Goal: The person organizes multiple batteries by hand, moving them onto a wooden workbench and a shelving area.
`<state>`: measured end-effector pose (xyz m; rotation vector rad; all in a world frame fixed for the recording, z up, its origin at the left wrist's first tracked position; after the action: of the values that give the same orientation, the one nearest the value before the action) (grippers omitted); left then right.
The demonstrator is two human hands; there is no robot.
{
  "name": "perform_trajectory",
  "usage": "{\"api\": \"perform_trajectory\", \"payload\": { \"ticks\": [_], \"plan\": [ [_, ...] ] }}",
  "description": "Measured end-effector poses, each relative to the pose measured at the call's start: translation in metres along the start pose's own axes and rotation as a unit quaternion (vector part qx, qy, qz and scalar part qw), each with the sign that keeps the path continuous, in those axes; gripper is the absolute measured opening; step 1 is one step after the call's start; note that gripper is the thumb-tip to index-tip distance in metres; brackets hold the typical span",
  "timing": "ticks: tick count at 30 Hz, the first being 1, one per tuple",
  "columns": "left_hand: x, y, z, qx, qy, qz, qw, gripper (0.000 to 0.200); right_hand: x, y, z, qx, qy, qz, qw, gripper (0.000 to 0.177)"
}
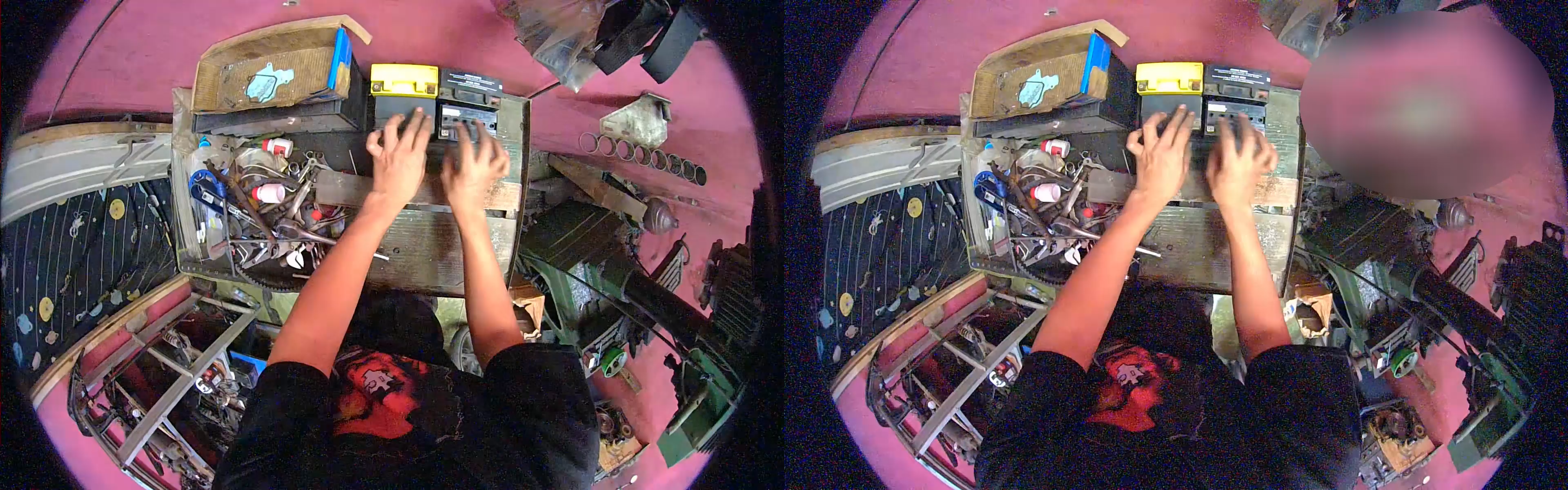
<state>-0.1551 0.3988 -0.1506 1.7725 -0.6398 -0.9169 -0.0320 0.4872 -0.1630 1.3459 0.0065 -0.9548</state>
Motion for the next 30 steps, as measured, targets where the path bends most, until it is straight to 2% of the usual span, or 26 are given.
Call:
{"api": "perform_trajectory", "payload": {
  "ticks": [3, 7, 10, 14, 17, 23, 28, 30],
  "plan": [
    [-0.006, -0.005, -0.015, 0.028, -0.035, -0.021, 0.999, 0.056, 0.009, 0.014, -0.021, 0.061, -0.083, 0.037, 0.994, 0.073],
    [-0.012, -0.017, -0.029, 0.035, -0.049, 0.003, 0.998, 0.051, 0.013, 0.008, -0.044, 0.043, -0.07, 0.077, 0.994, 0.075],
    [-0.019, -0.02, -0.03, 0.029, -0.036, -0.017, 0.999, 0.037, 0.013, -0.006, -0.047, 0.048, -0.064, 0.041, 0.996, 0.069],
    [-0.027, -0.018, -0.03, 0.007, -0.049, -0.002, 0.999, 0.034, 0.014, -0.014, -0.051, 0.049, -0.053, 0.009, 0.997, 0.06],
    [-0.025, -0.023, -0.028, 0.018, -0.059, -0.015, 0.998, 0.033, 0.016, -0.015, -0.058, 0.059, -0.033, 0.019, 0.998, 0.056],
    [-0.026, -0.024, -0.026, 0.03, -0.062, -0.017, 0.997, 0.032, 0.016, -0.015, -0.066, 0.057, 0.005, 0.021, 0.998, 0.058],
    [-0.023, -0.025, -0.026, 0.027, -0.063, -0.026, 0.997, 0.032, 0.014, -0.011, -0.064, 0.06, 0.001, 0.031, 0.998, 0.061],
    [-0.022, -0.023, -0.03, 0.037, -0.038, -0.01, 0.999, 0.035, 0.012, -0.009, -0.061, 0.039, -0.015, 0.027, 0.999, 0.059]
  ]
}}
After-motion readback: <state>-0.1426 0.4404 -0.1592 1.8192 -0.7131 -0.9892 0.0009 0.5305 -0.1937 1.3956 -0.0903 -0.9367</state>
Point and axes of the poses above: each hand's wrist, its own x-axis away from the middle knuckle, its own y-axis out of the back of the hand, z = x × y, the point moved 1 cm from there along -x, towards the middle knuckle, and after that the axes turned 10 degrees about y, right-handed, at the moved point
